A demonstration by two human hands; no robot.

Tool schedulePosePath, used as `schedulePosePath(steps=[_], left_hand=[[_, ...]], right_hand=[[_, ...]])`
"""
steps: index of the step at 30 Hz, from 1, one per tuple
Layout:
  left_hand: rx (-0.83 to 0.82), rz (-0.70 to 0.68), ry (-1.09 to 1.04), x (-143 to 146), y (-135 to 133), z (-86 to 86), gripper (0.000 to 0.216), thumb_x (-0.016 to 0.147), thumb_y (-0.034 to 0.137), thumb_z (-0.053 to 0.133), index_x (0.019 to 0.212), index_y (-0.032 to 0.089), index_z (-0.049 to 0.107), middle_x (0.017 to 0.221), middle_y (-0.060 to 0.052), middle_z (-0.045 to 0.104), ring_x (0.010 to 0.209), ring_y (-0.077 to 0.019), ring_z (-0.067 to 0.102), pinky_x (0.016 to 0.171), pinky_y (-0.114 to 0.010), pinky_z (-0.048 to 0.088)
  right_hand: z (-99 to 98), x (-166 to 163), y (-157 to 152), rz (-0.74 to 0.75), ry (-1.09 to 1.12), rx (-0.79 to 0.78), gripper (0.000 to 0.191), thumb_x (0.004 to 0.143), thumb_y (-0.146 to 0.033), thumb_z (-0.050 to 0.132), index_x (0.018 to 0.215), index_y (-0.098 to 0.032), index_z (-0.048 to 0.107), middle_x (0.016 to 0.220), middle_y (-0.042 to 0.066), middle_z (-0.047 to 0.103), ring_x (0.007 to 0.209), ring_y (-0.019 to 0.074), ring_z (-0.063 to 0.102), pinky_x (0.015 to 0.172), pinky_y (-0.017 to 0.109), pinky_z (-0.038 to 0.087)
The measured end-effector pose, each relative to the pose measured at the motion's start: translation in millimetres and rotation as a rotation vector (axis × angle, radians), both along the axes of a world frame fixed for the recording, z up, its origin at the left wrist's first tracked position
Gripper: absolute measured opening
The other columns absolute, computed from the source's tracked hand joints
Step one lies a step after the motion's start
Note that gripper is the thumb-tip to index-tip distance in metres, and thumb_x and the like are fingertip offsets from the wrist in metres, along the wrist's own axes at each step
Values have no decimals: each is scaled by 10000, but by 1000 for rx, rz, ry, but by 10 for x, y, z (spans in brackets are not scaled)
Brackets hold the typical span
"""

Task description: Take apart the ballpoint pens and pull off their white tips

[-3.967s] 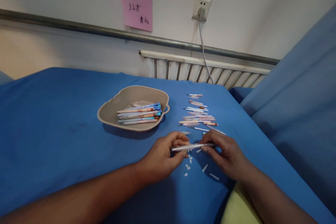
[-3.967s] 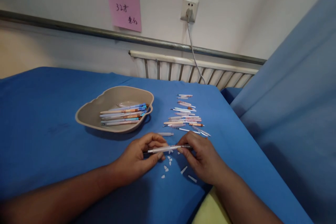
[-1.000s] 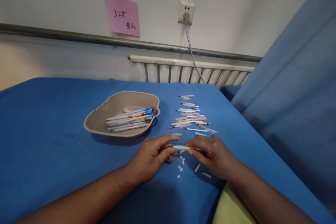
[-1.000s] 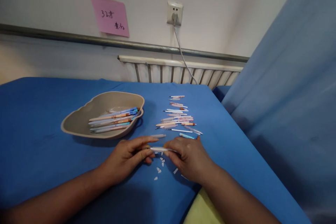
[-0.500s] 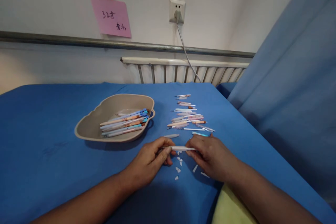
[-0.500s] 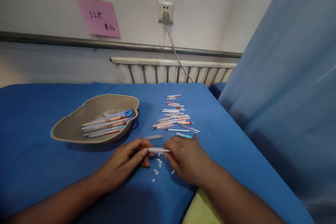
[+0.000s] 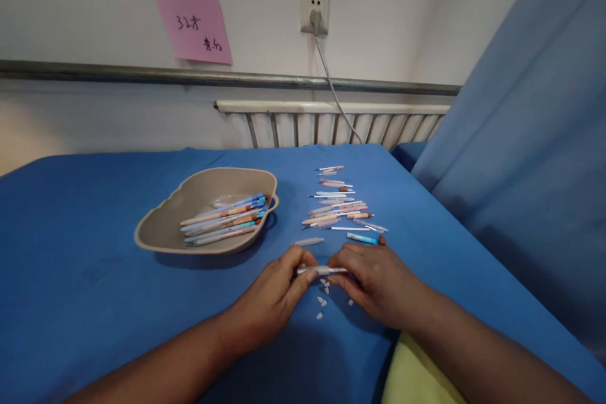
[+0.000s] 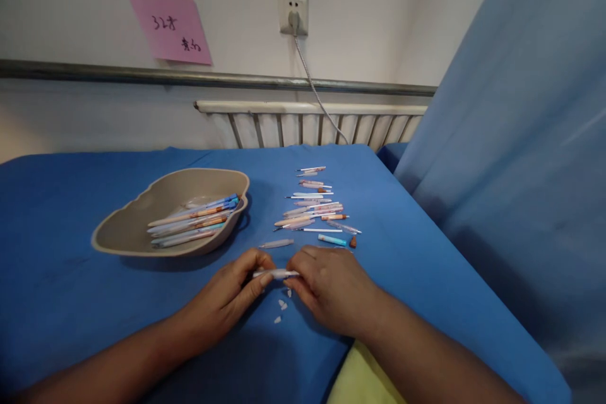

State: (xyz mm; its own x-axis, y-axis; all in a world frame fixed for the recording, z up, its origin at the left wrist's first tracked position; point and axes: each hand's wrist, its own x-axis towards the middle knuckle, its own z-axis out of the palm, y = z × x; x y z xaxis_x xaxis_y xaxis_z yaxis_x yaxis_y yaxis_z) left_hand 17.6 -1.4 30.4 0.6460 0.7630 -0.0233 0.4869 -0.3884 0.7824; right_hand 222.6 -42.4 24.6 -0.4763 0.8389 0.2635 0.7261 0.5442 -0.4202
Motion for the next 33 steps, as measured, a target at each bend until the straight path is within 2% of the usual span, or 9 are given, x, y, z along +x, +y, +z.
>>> schedulePosePath(steps=[8, 13, 16, 19, 33], left_hand=[[-25, 8, 5, -35, -8, -50, 181, 932, 360, 390, 913, 201, 475, 806, 17, 519, 748, -151, 505, 706, -271, 407], [-39, -45, -4, -13, 18, -27, 229, 906, 387, 450, 1015, 198, 519, 828, 6, 565, 754, -155, 529, 674, -249, 405], [-14, -77, -6, -2, 28, -4, 238, 893, 398, 473, 945, 194, 583, 845, -9, 602, 783, -164, 549, 687, -244, 405], [13, -43, 12, 5, 20, 17, 248, 898, 395, 452, 864, 186, 582, 794, -6, 600, 746, -162, 546, 670, -248, 401], [4, -29, 37, -20, -12, 42, 178, 915, 348, 426, 884, 190, 502, 817, 1, 552, 769, -165, 536, 711, -278, 402]], right_hand=[[3, 5, 1, -3, -6, 4, 113, 916, -271, 480, 964, -205, 558, 816, 18, 634, 754, 151, 579, 635, 262, 345], [-9, -8, 0, 8, -13, 26, 123, 925, -265, 461, 952, -198, 560, 818, 29, 631, 750, 154, 579, 638, 266, 359], [-10, -21, -7, 24, 0, 16, 121, 923, -254, 459, 947, -194, 561, 810, 34, 628, 742, 154, 576, 640, 263, 379], [-9, -24, -11, 22, 14, 10, 111, 918, -249, 468, 952, -196, 559, 808, 34, 630, 738, 156, 577, 639, 263, 390], [8, -13, -15, 20, 15, 2, 125, 922, -266, 463, 964, -195, 557, 823, 34, 626, 750, 156, 577, 654, 263, 385]])
